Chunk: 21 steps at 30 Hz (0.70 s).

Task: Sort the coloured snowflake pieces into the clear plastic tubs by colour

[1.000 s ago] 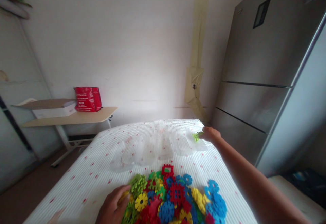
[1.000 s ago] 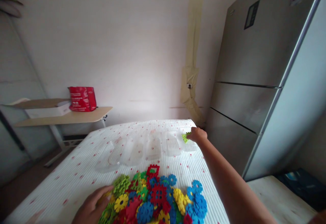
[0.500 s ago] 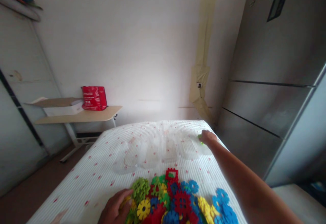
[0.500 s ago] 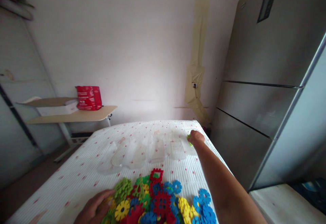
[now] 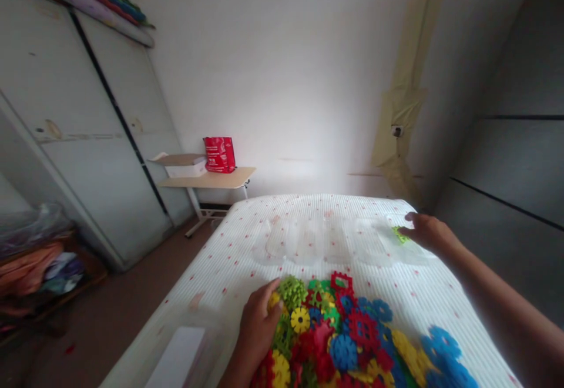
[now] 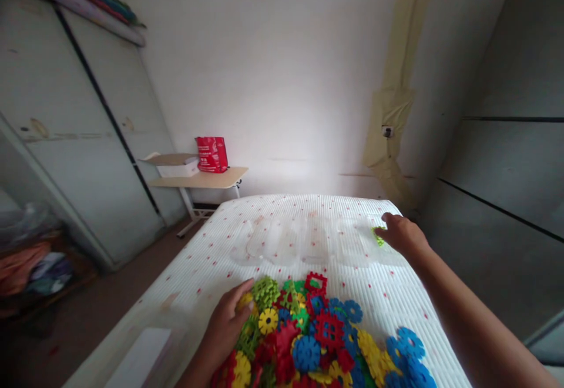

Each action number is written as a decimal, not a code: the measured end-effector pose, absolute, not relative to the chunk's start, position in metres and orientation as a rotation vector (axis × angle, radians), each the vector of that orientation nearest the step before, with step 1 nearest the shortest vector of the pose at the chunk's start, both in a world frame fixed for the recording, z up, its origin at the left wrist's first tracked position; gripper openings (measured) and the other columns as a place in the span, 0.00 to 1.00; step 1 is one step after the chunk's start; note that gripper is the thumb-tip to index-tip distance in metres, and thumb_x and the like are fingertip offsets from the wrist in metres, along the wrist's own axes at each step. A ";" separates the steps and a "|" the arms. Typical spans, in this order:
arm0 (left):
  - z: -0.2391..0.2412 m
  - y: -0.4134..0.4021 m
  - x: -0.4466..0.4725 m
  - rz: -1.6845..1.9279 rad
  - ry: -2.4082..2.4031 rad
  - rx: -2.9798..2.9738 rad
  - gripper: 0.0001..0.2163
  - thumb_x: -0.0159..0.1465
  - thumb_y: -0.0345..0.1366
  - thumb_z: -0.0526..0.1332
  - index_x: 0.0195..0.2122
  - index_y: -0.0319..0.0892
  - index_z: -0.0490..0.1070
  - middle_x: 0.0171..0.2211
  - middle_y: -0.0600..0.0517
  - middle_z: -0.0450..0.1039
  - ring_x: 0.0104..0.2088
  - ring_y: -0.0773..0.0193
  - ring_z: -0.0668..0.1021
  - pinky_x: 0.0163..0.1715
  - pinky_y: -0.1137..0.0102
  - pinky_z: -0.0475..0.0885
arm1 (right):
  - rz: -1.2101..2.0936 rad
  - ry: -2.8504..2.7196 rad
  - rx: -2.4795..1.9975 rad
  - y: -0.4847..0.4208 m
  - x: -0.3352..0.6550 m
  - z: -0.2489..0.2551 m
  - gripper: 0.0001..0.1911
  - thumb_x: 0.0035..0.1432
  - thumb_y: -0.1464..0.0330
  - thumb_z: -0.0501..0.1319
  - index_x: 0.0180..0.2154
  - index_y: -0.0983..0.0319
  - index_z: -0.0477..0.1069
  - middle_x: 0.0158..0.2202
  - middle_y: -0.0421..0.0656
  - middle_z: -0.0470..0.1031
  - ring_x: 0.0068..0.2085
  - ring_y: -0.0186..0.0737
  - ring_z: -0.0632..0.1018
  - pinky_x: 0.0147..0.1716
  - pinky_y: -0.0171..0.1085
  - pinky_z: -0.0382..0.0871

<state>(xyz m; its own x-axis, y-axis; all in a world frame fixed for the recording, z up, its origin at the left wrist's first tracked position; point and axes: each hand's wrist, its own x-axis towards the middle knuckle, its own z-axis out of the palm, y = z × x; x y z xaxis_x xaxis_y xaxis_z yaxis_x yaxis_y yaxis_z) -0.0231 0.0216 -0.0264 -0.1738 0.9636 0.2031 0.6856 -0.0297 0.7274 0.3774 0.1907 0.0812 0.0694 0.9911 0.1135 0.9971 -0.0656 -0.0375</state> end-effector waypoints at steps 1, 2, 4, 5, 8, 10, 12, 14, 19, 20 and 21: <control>-0.025 0.021 -0.022 1.035 1.890 1.746 0.22 0.55 0.36 0.54 0.52 0.41 0.69 0.50 0.46 0.72 0.51 0.58 0.72 0.54 0.64 0.64 | -0.101 -2.100 -2.116 0.180 0.371 0.082 0.20 0.54 0.61 0.57 0.47 0.64 0.69 0.40 0.51 0.76 0.39 0.46 0.77 0.35 0.37 0.66; -0.024 0.021 -0.020 1.014 1.894 1.772 0.22 0.55 0.35 0.54 0.53 0.42 0.68 0.51 0.47 0.71 0.52 0.58 0.71 0.54 0.63 0.63 | -0.098 -2.143 -1.979 0.169 0.362 0.083 0.18 0.54 0.62 0.57 0.45 0.62 0.70 0.37 0.49 0.77 0.37 0.44 0.77 0.34 0.37 0.66; -0.022 0.021 -0.017 0.949 1.903 1.835 0.21 0.56 0.35 0.54 0.52 0.44 0.69 0.51 0.49 0.71 0.53 0.59 0.71 0.55 0.63 0.62 | -0.018 -2.270 -1.681 0.142 0.334 0.082 0.14 0.54 0.64 0.57 0.42 0.60 0.72 0.33 0.44 0.78 0.33 0.40 0.77 0.32 0.36 0.67; -0.022 0.021 -0.016 0.922 1.909 1.859 0.20 0.57 0.35 0.54 0.50 0.45 0.70 0.51 0.50 0.72 0.52 0.59 0.71 0.54 0.63 0.62 | 0.036 -2.330 -1.563 0.129 0.317 0.082 0.13 0.53 0.65 0.57 0.41 0.59 0.72 0.33 0.43 0.78 0.32 0.39 0.77 0.32 0.36 0.67; -0.021 0.020 -0.015 0.918 1.910 1.890 0.17 0.57 0.34 0.53 0.47 0.46 0.73 0.48 0.50 0.74 0.50 0.60 0.72 0.53 0.63 0.63 | 0.239 -2.505 -1.192 0.093 0.258 0.081 0.16 0.54 0.67 0.57 0.46 0.58 0.70 0.42 0.43 0.76 0.33 0.35 0.76 0.34 0.34 0.68; -0.022 0.020 -0.016 0.971 1.891 1.877 0.17 0.57 0.34 0.54 0.46 0.45 0.74 0.47 0.50 0.75 0.49 0.60 0.73 0.52 0.63 0.64 | 0.229 -2.610 -0.992 0.078 0.221 0.079 0.18 0.53 0.71 0.57 0.48 0.59 0.68 0.46 0.44 0.74 0.43 0.39 0.74 0.41 0.35 0.67; -0.023 0.020 -0.018 1.031 1.872 1.849 0.16 0.56 0.33 0.55 0.44 0.44 0.74 0.45 0.49 0.76 0.48 0.60 0.73 0.51 0.64 0.65 | 0.189 -2.757 -0.875 0.071 0.191 0.074 0.16 0.53 0.71 0.57 0.46 0.59 0.70 0.44 0.44 0.74 0.45 0.40 0.72 0.42 0.36 0.66; -0.024 0.020 -0.018 1.072 1.865 1.826 0.16 0.55 0.32 0.55 0.43 0.44 0.75 0.44 0.49 0.76 0.47 0.60 0.74 0.51 0.64 0.66 | 0.119 -2.870 -0.815 0.071 0.170 0.067 0.14 0.54 0.71 0.56 0.44 0.60 0.70 0.42 0.45 0.74 0.43 0.41 0.72 0.39 0.36 0.67; -0.024 0.019 -0.017 1.088 1.881 1.777 0.16 0.54 0.33 0.55 0.43 0.44 0.75 0.43 0.48 0.76 0.47 0.58 0.74 0.50 0.63 0.66 | -0.058 -3.014 -0.846 0.080 0.145 0.045 0.12 0.56 0.73 0.55 0.42 0.60 0.71 0.38 0.46 0.75 0.39 0.42 0.72 0.34 0.36 0.66; -0.024 0.019 -0.016 1.092 1.883 1.758 0.16 0.54 0.33 0.56 0.43 0.44 0.75 0.43 0.48 0.76 0.47 0.58 0.74 0.51 0.63 0.66 | -0.066 -3.023 -0.847 0.081 0.143 0.042 0.11 0.57 0.73 0.54 0.41 0.61 0.71 0.37 0.46 0.75 0.39 0.42 0.72 0.34 0.36 0.65; -0.024 0.019 -0.016 1.100 1.877 1.736 0.16 0.54 0.34 0.56 0.43 0.44 0.75 0.43 0.48 0.76 0.47 0.58 0.74 0.51 0.63 0.65 | -0.068 -3.024 -0.846 0.082 0.142 0.041 0.10 0.58 0.73 0.54 0.40 0.61 0.71 0.36 0.46 0.75 0.38 0.41 0.72 0.35 0.36 0.65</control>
<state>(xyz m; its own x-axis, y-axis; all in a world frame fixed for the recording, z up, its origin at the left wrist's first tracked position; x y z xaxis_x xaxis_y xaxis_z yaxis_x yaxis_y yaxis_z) -0.0163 0.0194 -0.0237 -0.1832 0.9531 0.2408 0.6763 -0.0556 0.7346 0.1425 0.0816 0.0407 -0.8548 0.5189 0.0125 0.5189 0.8538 0.0414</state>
